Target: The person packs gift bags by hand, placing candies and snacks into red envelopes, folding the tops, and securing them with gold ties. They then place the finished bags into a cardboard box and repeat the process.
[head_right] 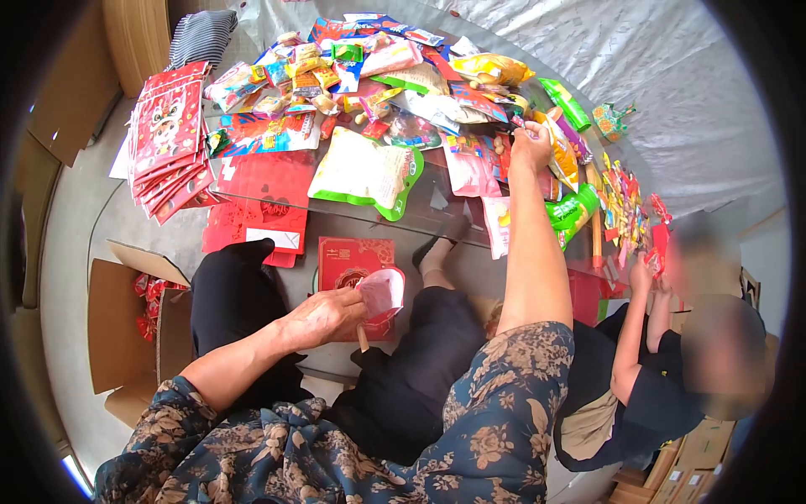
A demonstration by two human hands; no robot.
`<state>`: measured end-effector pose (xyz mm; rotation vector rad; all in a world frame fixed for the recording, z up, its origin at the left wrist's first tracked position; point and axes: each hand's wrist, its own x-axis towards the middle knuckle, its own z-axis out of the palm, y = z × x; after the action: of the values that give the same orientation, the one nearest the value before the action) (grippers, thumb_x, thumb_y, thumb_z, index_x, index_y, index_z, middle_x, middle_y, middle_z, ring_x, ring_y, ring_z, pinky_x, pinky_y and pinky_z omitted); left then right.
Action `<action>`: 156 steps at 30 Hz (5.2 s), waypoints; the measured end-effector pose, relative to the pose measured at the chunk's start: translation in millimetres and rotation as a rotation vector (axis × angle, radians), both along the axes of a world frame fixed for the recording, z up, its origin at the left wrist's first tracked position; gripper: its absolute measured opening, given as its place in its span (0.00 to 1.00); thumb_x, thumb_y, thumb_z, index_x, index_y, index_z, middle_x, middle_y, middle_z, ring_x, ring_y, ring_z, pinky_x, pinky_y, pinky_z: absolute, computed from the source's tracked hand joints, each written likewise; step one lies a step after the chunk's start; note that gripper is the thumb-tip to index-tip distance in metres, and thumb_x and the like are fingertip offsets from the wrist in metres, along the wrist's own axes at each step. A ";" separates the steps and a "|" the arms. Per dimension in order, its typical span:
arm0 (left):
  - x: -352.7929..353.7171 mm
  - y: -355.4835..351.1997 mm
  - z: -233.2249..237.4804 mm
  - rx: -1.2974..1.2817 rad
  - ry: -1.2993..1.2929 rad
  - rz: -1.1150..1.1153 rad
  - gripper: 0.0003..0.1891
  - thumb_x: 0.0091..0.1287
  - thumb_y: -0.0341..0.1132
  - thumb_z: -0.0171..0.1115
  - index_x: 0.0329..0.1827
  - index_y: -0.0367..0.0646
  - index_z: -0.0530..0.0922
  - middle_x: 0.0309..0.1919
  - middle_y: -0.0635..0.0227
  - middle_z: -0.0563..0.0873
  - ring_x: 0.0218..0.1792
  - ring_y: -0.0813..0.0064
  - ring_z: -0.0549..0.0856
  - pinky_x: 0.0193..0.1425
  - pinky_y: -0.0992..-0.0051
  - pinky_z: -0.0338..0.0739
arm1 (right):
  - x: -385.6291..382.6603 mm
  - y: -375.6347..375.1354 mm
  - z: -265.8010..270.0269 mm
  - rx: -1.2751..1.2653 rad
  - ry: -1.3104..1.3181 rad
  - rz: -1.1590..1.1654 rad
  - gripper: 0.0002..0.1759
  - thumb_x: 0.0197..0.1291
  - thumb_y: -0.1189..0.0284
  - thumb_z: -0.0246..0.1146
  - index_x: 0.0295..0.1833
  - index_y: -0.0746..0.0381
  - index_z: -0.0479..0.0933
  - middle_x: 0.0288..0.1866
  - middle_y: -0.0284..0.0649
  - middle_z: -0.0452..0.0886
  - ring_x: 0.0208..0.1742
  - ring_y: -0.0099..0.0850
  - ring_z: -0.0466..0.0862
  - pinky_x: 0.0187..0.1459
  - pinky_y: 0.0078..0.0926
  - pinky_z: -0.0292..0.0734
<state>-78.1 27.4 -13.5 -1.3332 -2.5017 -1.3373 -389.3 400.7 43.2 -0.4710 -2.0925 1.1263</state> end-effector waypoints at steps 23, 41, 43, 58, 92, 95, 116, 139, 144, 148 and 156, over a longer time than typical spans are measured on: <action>6.8 -2.9 2.6 -0.073 0.001 0.005 0.08 0.58 0.27 0.66 0.39 0.40 0.76 0.35 0.58 0.78 0.40 0.53 0.81 0.43 0.60 0.79 | 281.6 -92.8 5.2 -0.631 -0.005 0.545 0.15 0.69 0.72 0.61 0.58 0.64 0.77 0.35 0.36 0.82 0.23 0.17 0.75 0.25 0.15 0.71; 12.5 -1.6 -11.0 0.004 0.227 0.031 0.06 0.58 0.24 0.62 0.32 0.39 0.72 0.34 0.57 0.74 0.38 0.55 0.79 0.40 0.60 0.77 | 385.0 -109.4 24.3 -0.743 -0.332 0.698 0.20 0.67 0.72 0.62 0.63 0.60 0.72 0.38 0.38 0.81 0.29 0.20 0.78 0.29 0.16 0.73; 15.3 -4.6 -1.2 0.008 0.192 0.024 0.05 0.59 0.24 0.61 0.32 0.38 0.72 0.33 0.58 0.74 0.37 0.54 0.79 0.38 0.59 0.76 | 384.6 -123.6 25.6 -0.661 -0.421 0.769 0.20 0.66 0.74 0.61 0.63 0.60 0.72 0.37 0.37 0.81 0.29 0.19 0.77 0.29 0.15 0.72; 15.0 -2.4 -18.9 0.000 0.119 -0.011 0.05 0.60 0.24 0.62 0.38 0.36 0.77 0.38 0.58 0.79 0.39 0.54 0.82 0.40 0.61 0.79 | 339.0 -161.3 -16.6 -0.241 -0.881 0.706 0.39 0.59 0.58 0.70 0.72 0.63 0.65 0.55 0.49 0.82 0.48 0.30 0.84 0.47 0.28 0.80; 22.3 8.3 -2.5 -0.053 0.071 -0.006 0.14 0.54 0.21 0.67 0.45 0.40 0.83 0.40 0.62 0.78 0.44 0.58 0.81 0.47 0.63 0.79 | 409.7 -86.2 -48.8 0.147 -0.013 0.339 0.09 0.60 0.84 0.57 0.43 0.65 0.81 0.38 0.39 0.81 0.36 0.29 0.83 0.41 0.25 0.78; 21.4 6.4 -6.3 -0.048 0.055 -0.001 0.15 0.54 0.21 0.67 0.46 0.40 0.83 0.40 0.62 0.78 0.44 0.58 0.81 0.48 0.63 0.79 | 410.5 -88.3 -49.1 0.134 -0.039 0.347 0.09 0.59 0.83 0.58 0.42 0.65 0.80 0.38 0.43 0.81 0.39 0.37 0.84 0.43 0.30 0.79; 15.5 2.0 -31.5 -0.082 0.134 0.069 0.12 0.55 0.23 0.65 0.43 0.40 0.81 0.43 0.60 0.79 0.47 0.57 0.82 0.49 0.64 0.80 | 405.0 -85.6 -51.9 0.016 -0.105 0.430 0.09 0.66 0.82 0.58 0.48 0.67 0.81 0.39 0.37 0.83 0.35 0.22 0.81 0.43 0.20 0.77; 16.6 0.4 -26.8 -0.254 0.137 0.024 0.11 0.54 0.27 0.63 0.40 0.39 0.79 0.43 0.60 0.76 0.52 0.59 0.79 0.54 0.64 0.78 | 214.1 -143.0 52.2 0.297 -0.137 0.675 0.11 0.66 0.80 0.56 0.49 0.67 0.81 0.40 0.39 0.84 0.36 0.24 0.84 0.40 0.22 0.79; 15.7 0.0 -25.0 -0.217 0.143 0.042 0.11 0.55 0.28 0.63 0.42 0.40 0.80 0.43 0.61 0.76 0.52 0.60 0.79 0.54 0.64 0.78 | 161.5 -162.2 59.9 0.525 -0.071 0.757 0.12 0.64 0.78 0.59 0.51 0.66 0.81 0.47 0.44 0.85 0.44 0.33 0.85 0.47 0.27 0.79; 15.6 2.6 -26.6 -0.255 0.129 0.038 0.10 0.57 0.28 0.61 0.42 0.40 0.80 0.43 0.61 0.76 0.52 0.60 0.79 0.55 0.64 0.78 | 116.0 -162.1 42.6 0.819 -0.046 0.763 0.15 0.62 0.78 0.58 0.53 0.67 0.81 0.54 0.52 0.83 0.57 0.47 0.82 0.60 0.37 0.77; 12.7 1.4 -23.9 -0.195 0.112 0.077 0.10 0.60 0.28 0.59 0.44 0.41 0.81 0.44 0.61 0.77 0.51 0.61 0.81 0.54 0.64 0.78 | 77.4 -159.5 26.6 1.352 -0.318 0.562 0.19 0.64 0.73 0.58 0.59 0.69 0.76 0.71 0.50 0.69 0.73 0.50 0.67 0.68 0.48 0.66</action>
<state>-65.4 28.8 -37.4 -1.2880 -2.6323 -0.9975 -311.9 241.2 69.8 0.6535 -2.7624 -0.3311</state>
